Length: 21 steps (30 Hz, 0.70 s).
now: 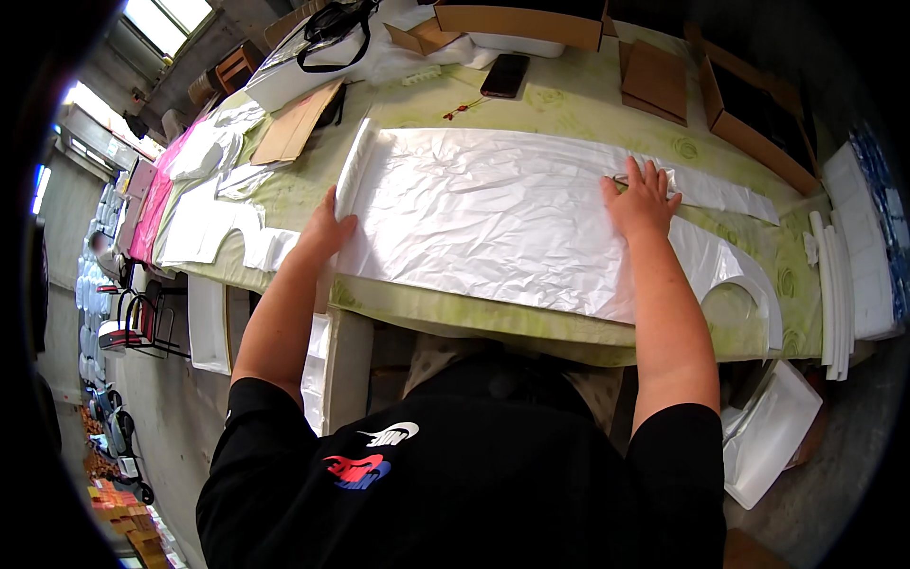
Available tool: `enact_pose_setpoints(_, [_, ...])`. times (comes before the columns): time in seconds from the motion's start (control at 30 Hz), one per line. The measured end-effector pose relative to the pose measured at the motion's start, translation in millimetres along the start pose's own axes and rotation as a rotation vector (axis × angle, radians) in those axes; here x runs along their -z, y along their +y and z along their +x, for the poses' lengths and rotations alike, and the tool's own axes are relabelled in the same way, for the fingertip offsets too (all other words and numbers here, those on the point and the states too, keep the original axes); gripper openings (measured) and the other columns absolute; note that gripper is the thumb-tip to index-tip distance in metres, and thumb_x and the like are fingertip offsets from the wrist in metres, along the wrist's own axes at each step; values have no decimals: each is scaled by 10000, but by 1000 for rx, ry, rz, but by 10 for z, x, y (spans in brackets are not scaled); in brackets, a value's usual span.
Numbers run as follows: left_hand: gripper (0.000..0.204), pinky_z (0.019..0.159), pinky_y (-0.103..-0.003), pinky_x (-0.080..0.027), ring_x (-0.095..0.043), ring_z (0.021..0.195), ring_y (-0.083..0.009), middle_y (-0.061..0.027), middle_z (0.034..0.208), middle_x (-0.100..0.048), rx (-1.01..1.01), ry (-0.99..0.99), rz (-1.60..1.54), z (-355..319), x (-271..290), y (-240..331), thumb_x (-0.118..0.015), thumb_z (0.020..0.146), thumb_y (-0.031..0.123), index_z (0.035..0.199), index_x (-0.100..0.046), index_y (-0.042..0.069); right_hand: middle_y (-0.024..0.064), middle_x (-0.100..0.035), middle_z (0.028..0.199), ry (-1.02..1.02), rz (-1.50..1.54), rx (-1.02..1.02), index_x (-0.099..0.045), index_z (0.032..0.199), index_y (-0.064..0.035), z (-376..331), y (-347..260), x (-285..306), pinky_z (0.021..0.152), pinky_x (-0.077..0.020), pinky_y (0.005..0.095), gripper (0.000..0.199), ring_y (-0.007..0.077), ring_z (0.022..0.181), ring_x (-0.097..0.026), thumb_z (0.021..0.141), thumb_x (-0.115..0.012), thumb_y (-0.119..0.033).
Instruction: The person wraps white styrofoam pieces with clear plastic film on a workbench. They unroll the film, fold it over the items, and smooth the edges to secure the wrapping.
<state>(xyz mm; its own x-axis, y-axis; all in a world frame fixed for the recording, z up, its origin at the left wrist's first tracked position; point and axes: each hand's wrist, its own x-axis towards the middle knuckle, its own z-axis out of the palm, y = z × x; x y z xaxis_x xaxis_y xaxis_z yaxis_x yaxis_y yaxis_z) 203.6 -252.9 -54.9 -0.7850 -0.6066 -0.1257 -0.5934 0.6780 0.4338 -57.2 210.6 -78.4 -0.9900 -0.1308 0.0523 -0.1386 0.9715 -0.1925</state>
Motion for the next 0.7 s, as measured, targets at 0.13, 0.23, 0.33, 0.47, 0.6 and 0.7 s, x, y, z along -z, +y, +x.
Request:
enact_pose_setpoints(0.13, [1008, 945, -421, -534, -682, 1087, -348, -219, 1357, -616, -138, 142, -293, -157, 21, 271, -732, 869, 137, 1657, -113, 247, 89, -366, 1623, 196, 4, 49, -511, 1494, -252, 14, 146, -98, 1231, -144, 618, 633, 331, 1518, -274, 925, -628, -505])
enact_pose_setpoints(0.23, [1039, 807, -395, -572, -674, 917, -251, -174, 1220, -639, -105, -45, -936, -310, -69, 863, -709, 862, 43, 1659, -78, 256, 142, -452, 1522, 640, 211, 487, -615, 1370, -210, 71, 291, -338, 1203, -268, 573, 532, 371, 1419, -395, 870, -742, -340])
enact_pose_setpoints(0.33, [1017, 691, -357, -591, -622, 845, -172, -107, 1159, -607, -112, -98, -1168, -541, -303, 1313, -654, 904, 19, 1651, -38, 329, 199, -473, 1459, 293, 662, 731, -625, 1344, -140, -734, -408, -5, 1143, -402, 440, 501, 388, 1356, -455, 865, -773, -164])
enact_pose_setpoints(0.47, [1010, 704, -367, -587, -615, 840, -169, -112, 1137, -599, -170, -219, -1399, -690, -748, 1825, -617, 902, -21, 1654, -37, 322, 88, -411, 1456, -453, 1135, 600, -454, 1543, -196, -1704, -913, 381, 991, -519, 378, 703, 236, 1184, -533, 909, -750, -126])
enact_pose_setpoints(0.6, [977, 768, -376, -575, -590, 918, -180, -114, 1301, -527, -168, -409, -1554, -955, -913, 2213, -576, 923, -7, 1645, -36, 368, 164, -464, 1516, -487, 1199, 567, -308, 1606, -137, -1946, -852, 281, 1094, -449, 366, 810, 272, 1327, -524, 916, -733, -119])
enact_pose_setpoints(0.7, [991, 785, -376, -572, -593, 941, -187, -123, 1342, -496, -162, -461, -1588, -1029, -1026, 2277, -583, 913, 6, 1644, -12, 354, 201, -455, 1545, -504, 1153, 499, -243, 1625, -119, -2028, -733, 421, 1119, -421, 370, 861, 296, 1380, -501, 914, -728, -145])
